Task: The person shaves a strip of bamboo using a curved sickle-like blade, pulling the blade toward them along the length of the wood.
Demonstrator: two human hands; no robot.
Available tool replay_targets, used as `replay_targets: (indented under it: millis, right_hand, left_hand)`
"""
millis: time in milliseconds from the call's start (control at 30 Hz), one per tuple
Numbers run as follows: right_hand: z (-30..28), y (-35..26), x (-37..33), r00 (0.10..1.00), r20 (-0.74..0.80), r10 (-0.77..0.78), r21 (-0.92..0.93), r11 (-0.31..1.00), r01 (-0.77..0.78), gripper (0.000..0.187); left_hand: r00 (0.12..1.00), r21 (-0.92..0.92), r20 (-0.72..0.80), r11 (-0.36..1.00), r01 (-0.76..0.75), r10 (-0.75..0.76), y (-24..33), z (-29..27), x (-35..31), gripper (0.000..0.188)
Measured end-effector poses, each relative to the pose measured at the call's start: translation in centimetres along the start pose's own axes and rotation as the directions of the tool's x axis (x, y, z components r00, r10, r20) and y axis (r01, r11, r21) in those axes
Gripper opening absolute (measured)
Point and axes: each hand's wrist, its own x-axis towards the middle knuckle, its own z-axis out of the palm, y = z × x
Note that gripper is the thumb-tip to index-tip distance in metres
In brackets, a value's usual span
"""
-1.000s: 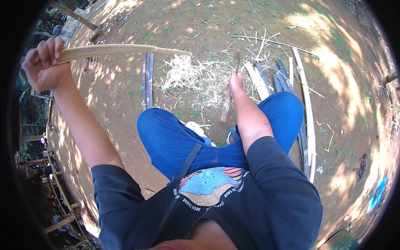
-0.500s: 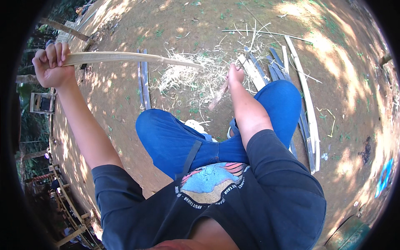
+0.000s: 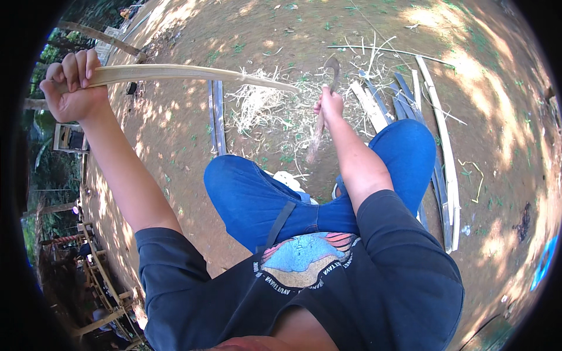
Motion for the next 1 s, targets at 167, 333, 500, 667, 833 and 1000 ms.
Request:
replay_targets:
  millis: [167,333,500,667,833,1000]
  right_hand:
    - [3.4,-2.4,-3.3,0.951,0.308,-0.034,-0.039,0.998,0.049,0.033]
    - [5.7,-4.7,-7.7,0.840,0.535,-0.093,-0.073,0.985,0.155,0.029]
    - [9.9,-8.2,-15.0,0.653,0.712,-0.259,0.015,0.935,0.354,0.030]
    - [14.0,-11.3,-17.8,0.510,0.740,-0.439,0.068,0.803,0.593,0.036]
    - [16.7,-15.2,-20.2,0.461,0.719,-0.520,0.067,0.712,0.699,0.039]
    - [18.0,-14.5,-21.0,0.423,0.717,-0.554,0.096,0.679,0.728,0.037]
  left_hand:
    - [1.000,0.048,-0.015,0.999,0.026,-0.025,-2.3,-0.4,-1.0,0.035]
    - [0.979,-0.144,0.037,0.968,0.206,-0.203,-2.4,-2.6,0.0,0.037]
    - [0.987,-0.159,0.038,0.975,0.157,-0.153,-3.4,-3.1,0.7,0.037]
    - [0.995,-0.060,-0.044,0.994,0.087,-0.089,-3.8,-1.7,1.3,0.036]
    - [0.956,0.129,-0.288,0.992,-0.020,0.056,-5.7,0.5,1.3,0.033]
    - [0.965,0.043,-0.262,0.999,-0.019,0.030,-5.1,0.5,1.3,0.034]
